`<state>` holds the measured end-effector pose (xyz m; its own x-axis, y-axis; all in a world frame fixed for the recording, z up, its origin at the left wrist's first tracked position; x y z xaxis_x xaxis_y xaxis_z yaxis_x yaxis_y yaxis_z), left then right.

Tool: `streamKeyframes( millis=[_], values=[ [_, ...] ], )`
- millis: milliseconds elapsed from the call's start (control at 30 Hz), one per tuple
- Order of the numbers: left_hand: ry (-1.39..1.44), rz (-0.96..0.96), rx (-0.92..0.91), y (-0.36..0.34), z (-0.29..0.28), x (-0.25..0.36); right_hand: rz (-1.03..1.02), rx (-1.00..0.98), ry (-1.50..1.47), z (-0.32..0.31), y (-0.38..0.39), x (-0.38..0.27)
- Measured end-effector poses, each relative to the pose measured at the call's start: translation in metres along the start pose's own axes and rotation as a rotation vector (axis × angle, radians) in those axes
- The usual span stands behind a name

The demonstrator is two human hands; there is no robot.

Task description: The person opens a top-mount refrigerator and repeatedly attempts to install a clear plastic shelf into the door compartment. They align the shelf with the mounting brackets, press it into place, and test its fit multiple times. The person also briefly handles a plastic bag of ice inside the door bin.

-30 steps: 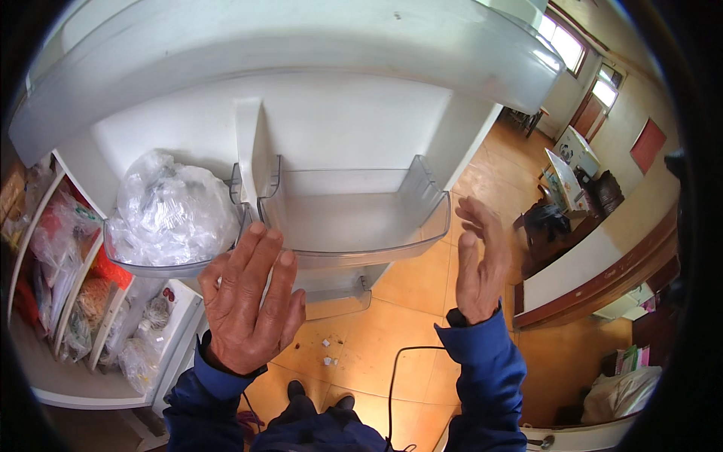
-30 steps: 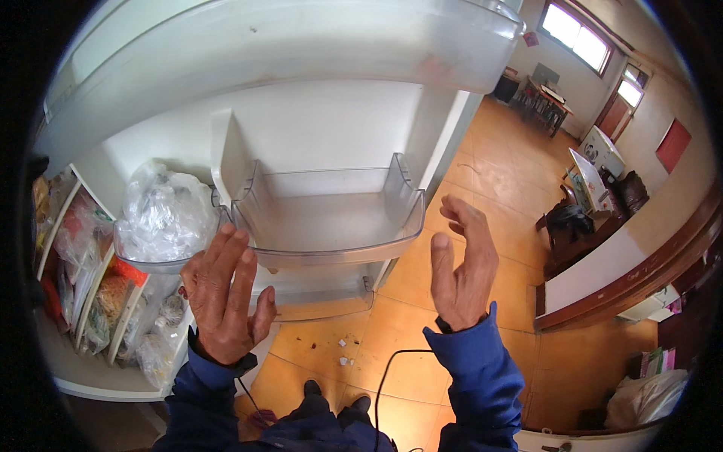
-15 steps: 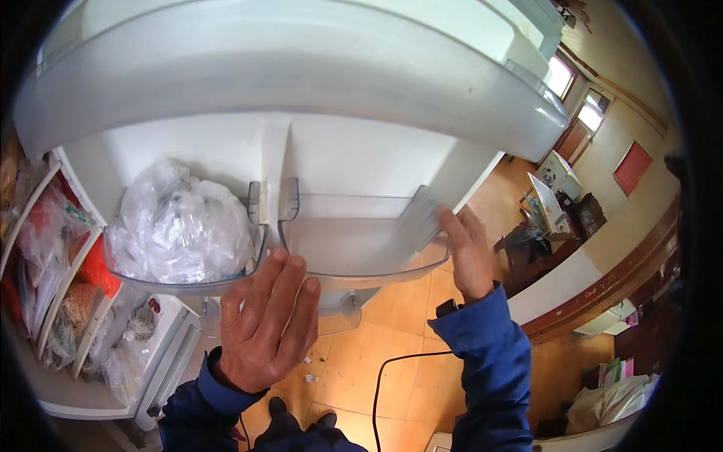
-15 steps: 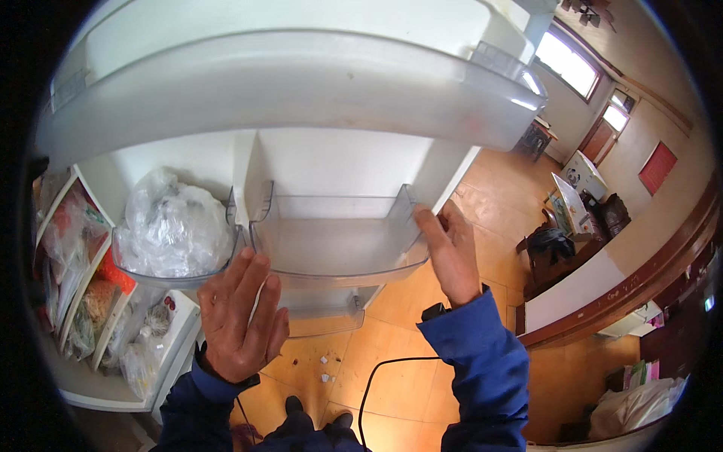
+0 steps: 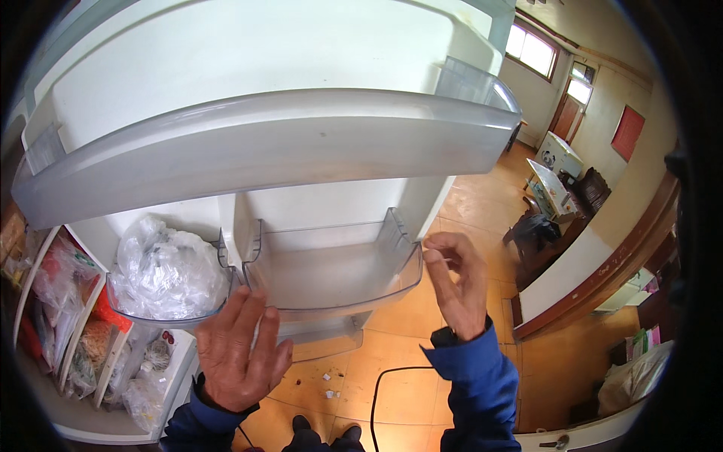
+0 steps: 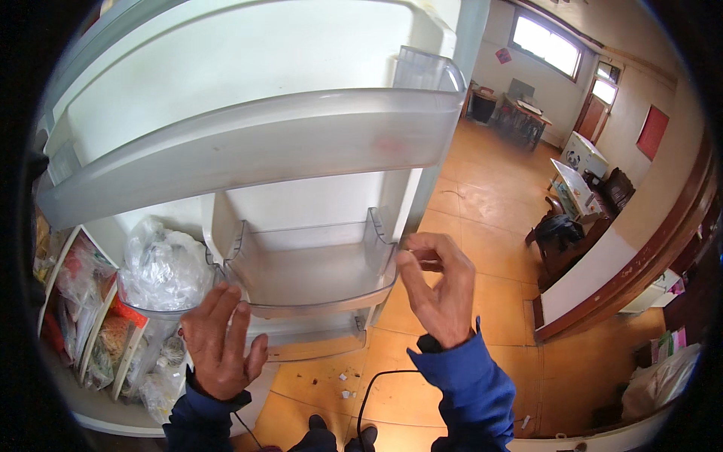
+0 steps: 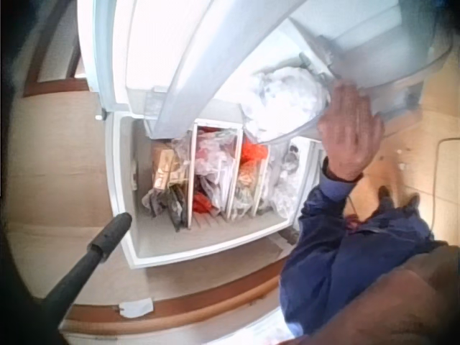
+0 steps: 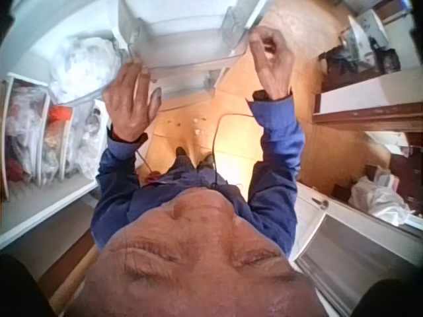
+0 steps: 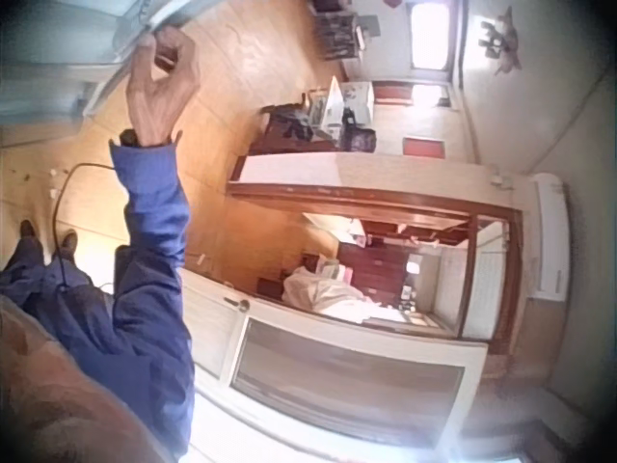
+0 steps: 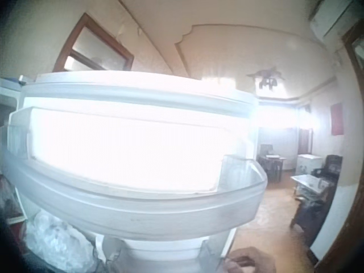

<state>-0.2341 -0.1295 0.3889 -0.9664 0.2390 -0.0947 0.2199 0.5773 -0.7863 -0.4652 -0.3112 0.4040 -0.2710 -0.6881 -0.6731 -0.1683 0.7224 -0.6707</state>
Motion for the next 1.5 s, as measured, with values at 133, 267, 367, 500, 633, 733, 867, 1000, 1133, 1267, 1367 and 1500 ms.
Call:
streamKeyframes(
  millis=[133, 267, 367, 500, 633, 733, 867, 1000, 1133, 1267, 1367, 1500],
  values=[
    [-0.060, -0.037, -0.030, -0.016, -0.014, -0.006, -0.427, -0.065, 0.290, -0.013, 0.007, -0.047],
    [-0.173, -0.061, -0.091, -0.037, -0.010, -0.007, -0.676, -0.414, 0.755, 0.015, 0.005, -0.061],
    [-0.144, -0.087, -0.138, -0.047, -0.003, -0.006, -0.670, -0.544, 0.924, 0.030, 0.005, -0.059],
    [-0.190, -0.117, -0.151, -0.051, 0.000, -0.004, -0.634, -0.637, 0.890, 0.038, 0.004, -0.057],
    [-0.196, -0.156, -0.175, -0.051, 0.007, -0.007, -0.547, -0.627, 0.663, 0.034, 0.004, -0.054],
    [-0.223, -0.150, -0.142, -0.053, 0.010, -0.003, -0.564, -0.568, 0.627, 0.035, 0.010, -0.051],
    [-0.211, -0.157, -0.155, -0.054, 0.011, -0.002, -0.593, -0.462, 0.660, 0.042, 0.011, -0.039],
    [-0.276, -0.112, -0.225, -0.046, 0.017, 0.001, -0.668, -0.398, 0.637, 0.043, 0.014, -0.037],
    [-0.340, -0.122, -0.268, -0.035, 0.029, -0.006, -0.638, -0.428, 0.596, 0.041, 0.013, -0.036],
    [-0.310, -0.078, -0.217, -0.032, 0.031, -0.007, -0.661, -0.400, 0.606, 0.040, 0.012, -0.040],
    [-0.294, -0.064, -0.243, -0.032, 0.029, -0.004, -0.658, -0.364, 0.552, 0.037, 0.014, -0.042],
    [-0.229, -0.052, -0.279, -0.032, 0.024, -0.005, -0.631, -0.382, 0.523, 0.035, 0.018, -0.043]
  ],
)
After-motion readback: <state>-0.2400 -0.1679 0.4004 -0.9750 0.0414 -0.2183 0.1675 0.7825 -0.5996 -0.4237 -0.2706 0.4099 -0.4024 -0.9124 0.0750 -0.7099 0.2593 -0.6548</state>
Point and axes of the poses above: each hand's wrist, its own y-axis away from the middle knuckle, its own z-axis out of the palm, x = y × z, the point moved 8 cm from there along -y, towards the middle knuckle, and after that the axes turned 3 degrees about -z, right-handed, at the moved point
